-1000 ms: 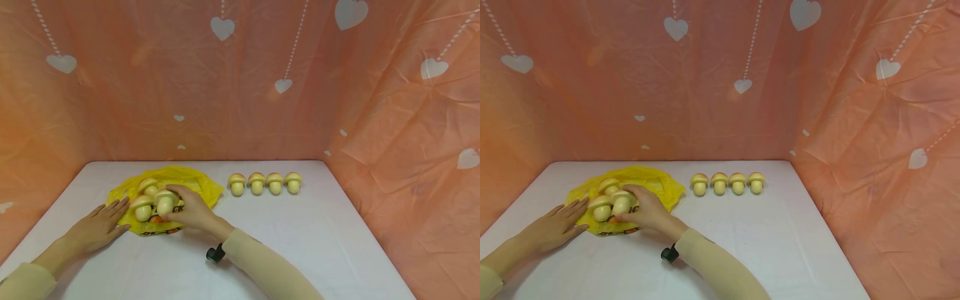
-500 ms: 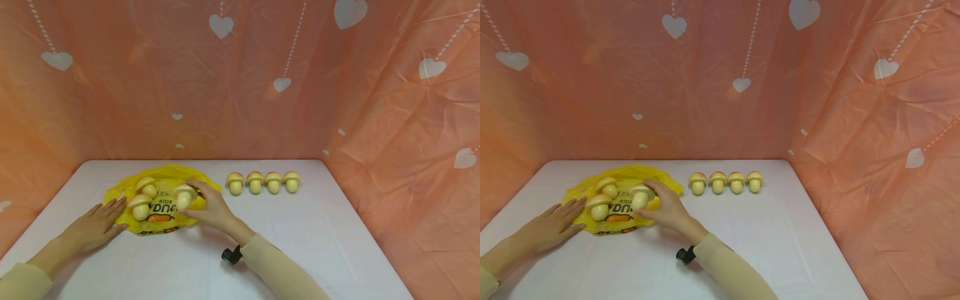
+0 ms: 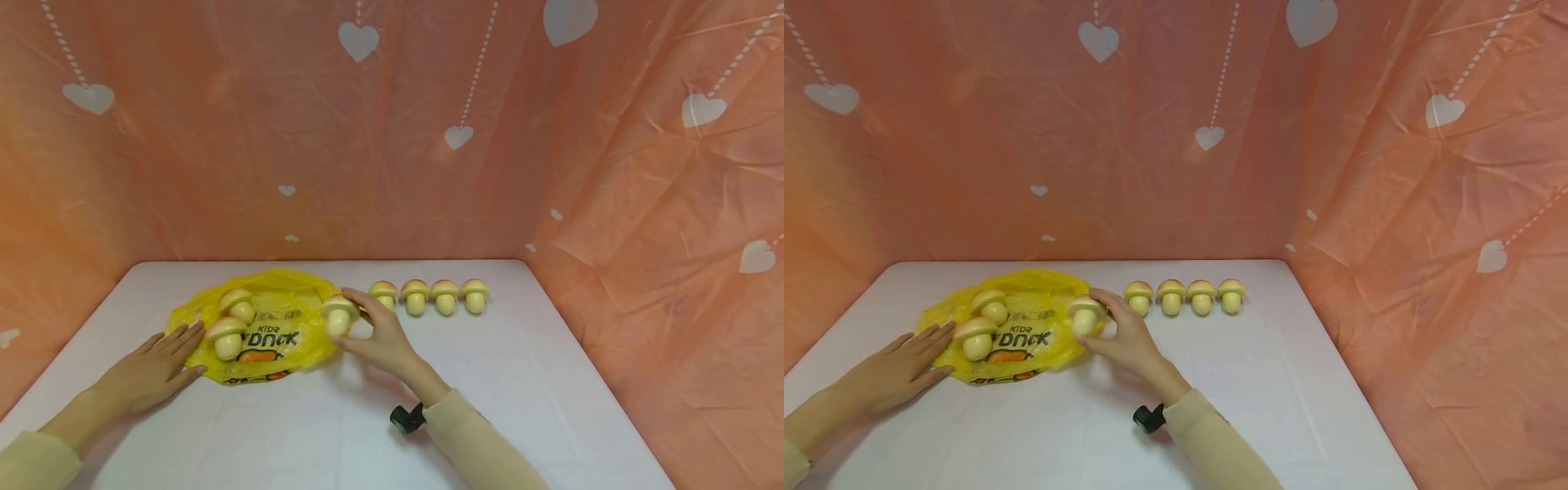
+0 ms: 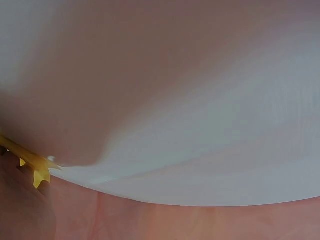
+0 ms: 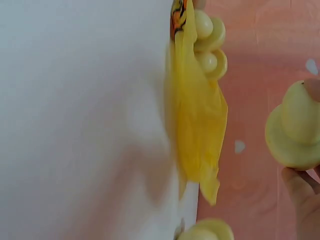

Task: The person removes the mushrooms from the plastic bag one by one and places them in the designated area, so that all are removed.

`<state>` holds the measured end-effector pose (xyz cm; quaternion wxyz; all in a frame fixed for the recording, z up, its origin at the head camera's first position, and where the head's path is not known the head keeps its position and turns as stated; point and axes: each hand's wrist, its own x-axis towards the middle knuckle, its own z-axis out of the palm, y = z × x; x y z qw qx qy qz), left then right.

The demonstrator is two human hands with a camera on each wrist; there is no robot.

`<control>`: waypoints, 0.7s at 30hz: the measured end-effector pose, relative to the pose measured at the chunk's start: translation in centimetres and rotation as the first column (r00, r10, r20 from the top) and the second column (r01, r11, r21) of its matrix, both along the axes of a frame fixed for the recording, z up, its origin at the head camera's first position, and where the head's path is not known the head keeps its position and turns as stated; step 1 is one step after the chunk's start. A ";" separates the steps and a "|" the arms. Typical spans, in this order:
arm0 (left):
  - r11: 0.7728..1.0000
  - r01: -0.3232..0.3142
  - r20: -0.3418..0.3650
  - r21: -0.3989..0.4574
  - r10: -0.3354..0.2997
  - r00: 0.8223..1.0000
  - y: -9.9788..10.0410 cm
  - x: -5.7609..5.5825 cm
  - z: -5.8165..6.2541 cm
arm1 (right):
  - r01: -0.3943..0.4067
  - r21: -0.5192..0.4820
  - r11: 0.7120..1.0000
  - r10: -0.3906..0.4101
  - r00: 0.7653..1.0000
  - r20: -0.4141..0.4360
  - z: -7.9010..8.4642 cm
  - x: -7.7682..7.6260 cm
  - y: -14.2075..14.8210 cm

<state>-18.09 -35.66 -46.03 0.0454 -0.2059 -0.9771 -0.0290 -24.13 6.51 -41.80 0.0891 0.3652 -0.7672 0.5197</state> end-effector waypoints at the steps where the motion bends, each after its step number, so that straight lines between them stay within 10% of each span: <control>1: 1.000 0.001 -0.005 0.001 -0.001 1.000 0.0 0.0 0.0 | 0.006 -0.005 1.000 -0.006 1.000 -0.007 -0.1 0.0 0.4; 21: 1.000 0.024 -0.050 -0.002 -0.024 0.998 -0.6 -0.1 -0.3 | 0.161 0.082 0.984 -0.165 0.985 0.048 -1.5 -1.0 6.8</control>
